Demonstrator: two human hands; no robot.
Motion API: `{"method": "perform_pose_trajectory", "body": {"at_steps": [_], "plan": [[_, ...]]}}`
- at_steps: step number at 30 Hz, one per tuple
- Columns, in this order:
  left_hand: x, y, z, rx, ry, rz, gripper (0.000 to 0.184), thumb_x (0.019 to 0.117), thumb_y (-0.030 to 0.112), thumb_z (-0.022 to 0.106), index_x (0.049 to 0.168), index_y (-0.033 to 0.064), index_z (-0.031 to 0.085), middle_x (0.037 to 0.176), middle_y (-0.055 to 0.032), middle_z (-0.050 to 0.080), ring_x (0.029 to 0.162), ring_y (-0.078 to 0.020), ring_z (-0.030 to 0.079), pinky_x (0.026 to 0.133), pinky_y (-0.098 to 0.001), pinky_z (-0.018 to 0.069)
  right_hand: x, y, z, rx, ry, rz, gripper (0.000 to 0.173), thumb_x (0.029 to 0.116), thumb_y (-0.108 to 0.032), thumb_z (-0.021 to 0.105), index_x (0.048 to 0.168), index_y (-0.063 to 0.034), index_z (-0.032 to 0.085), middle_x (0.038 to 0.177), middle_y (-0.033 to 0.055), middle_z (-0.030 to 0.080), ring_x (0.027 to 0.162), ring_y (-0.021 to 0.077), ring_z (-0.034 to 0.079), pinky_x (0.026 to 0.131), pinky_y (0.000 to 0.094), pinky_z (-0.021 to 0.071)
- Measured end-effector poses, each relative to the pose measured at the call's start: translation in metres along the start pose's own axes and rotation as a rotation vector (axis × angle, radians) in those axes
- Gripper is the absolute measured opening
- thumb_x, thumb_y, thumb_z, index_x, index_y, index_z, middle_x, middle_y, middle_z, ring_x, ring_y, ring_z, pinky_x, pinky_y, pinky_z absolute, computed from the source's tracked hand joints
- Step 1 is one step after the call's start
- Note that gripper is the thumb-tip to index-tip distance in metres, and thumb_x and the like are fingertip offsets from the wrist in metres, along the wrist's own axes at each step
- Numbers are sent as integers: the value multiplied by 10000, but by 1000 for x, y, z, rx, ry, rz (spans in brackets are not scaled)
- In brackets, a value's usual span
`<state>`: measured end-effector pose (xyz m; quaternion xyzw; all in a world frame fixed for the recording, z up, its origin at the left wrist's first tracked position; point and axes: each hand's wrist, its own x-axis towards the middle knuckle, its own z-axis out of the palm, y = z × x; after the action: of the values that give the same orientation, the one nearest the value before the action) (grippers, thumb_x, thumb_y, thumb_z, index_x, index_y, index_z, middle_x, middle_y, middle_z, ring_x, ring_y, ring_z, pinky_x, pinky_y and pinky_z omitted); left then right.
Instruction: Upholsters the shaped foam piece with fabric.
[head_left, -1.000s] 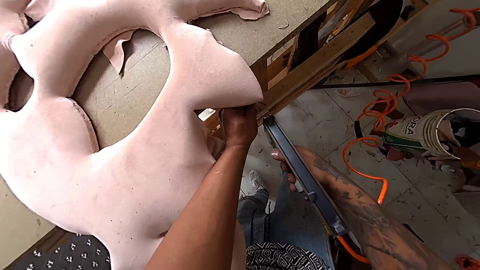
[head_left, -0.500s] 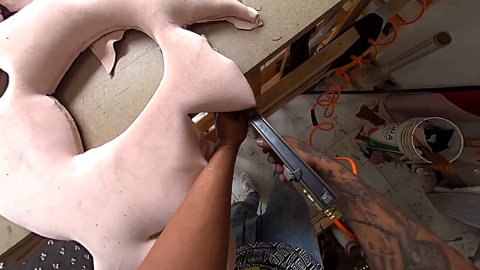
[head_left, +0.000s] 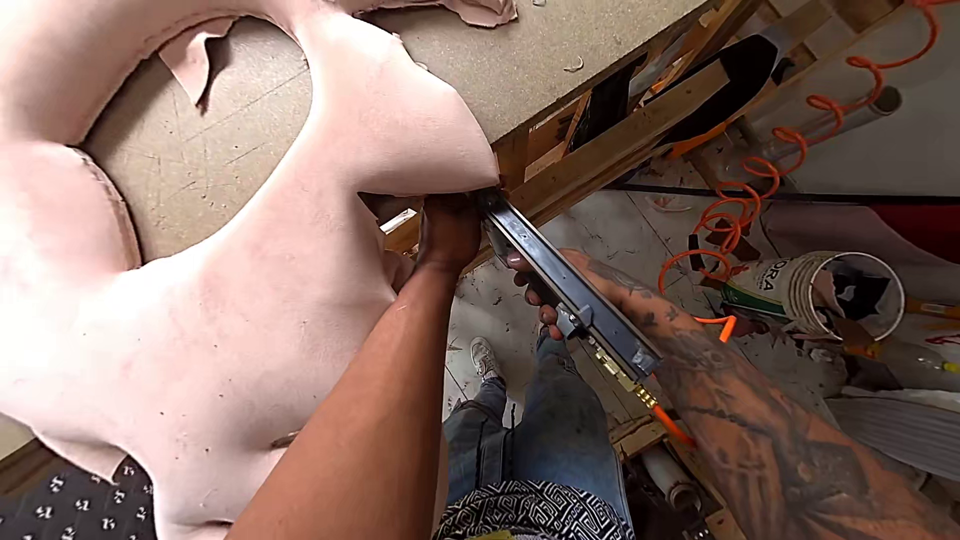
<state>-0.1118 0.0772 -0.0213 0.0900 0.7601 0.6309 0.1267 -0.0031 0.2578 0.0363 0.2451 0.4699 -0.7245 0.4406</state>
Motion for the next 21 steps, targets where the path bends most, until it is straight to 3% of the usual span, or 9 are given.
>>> {"method": "perform_pose_trajectory", "body": {"at_steps": [7,10,17,21], "plan": [[-3,12,0,334,132,-69,167,1007,230,630,1044,150,771,1059,23,785,1045,-97,729,989,-427,575,-4,3,-5,-9,40,-7,446,1092,-462,419,1130,-54,593,734,68,584,541,176,640,483,378,609],[-5,21,0,434,175,-78,183,1008,258,637,971,141,773,985,-4,774,992,-124,715,926,-467,542,-3,1,-2,5,39,2,440,1093,-463,414,1118,-58,583,732,64,574,536,172,634,482,370,606],[-3,10,1,370,153,-55,203,1031,254,594,1049,159,773,1049,27,791,1031,-98,738,987,-441,582,2,-3,3,-42,56,-5,477,1078,-507,431,1144,-64,596,763,62,582,547,167,629,485,374,604],[-5,12,0,435,149,-64,215,1032,285,592,1026,187,783,1036,39,792,1026,-93,732,966,-458,565,0,-5,4,-7,51,-13,455,1094,-467,406,1109,-54,595,740,62,578,533,167,630,478,379,607]]}}
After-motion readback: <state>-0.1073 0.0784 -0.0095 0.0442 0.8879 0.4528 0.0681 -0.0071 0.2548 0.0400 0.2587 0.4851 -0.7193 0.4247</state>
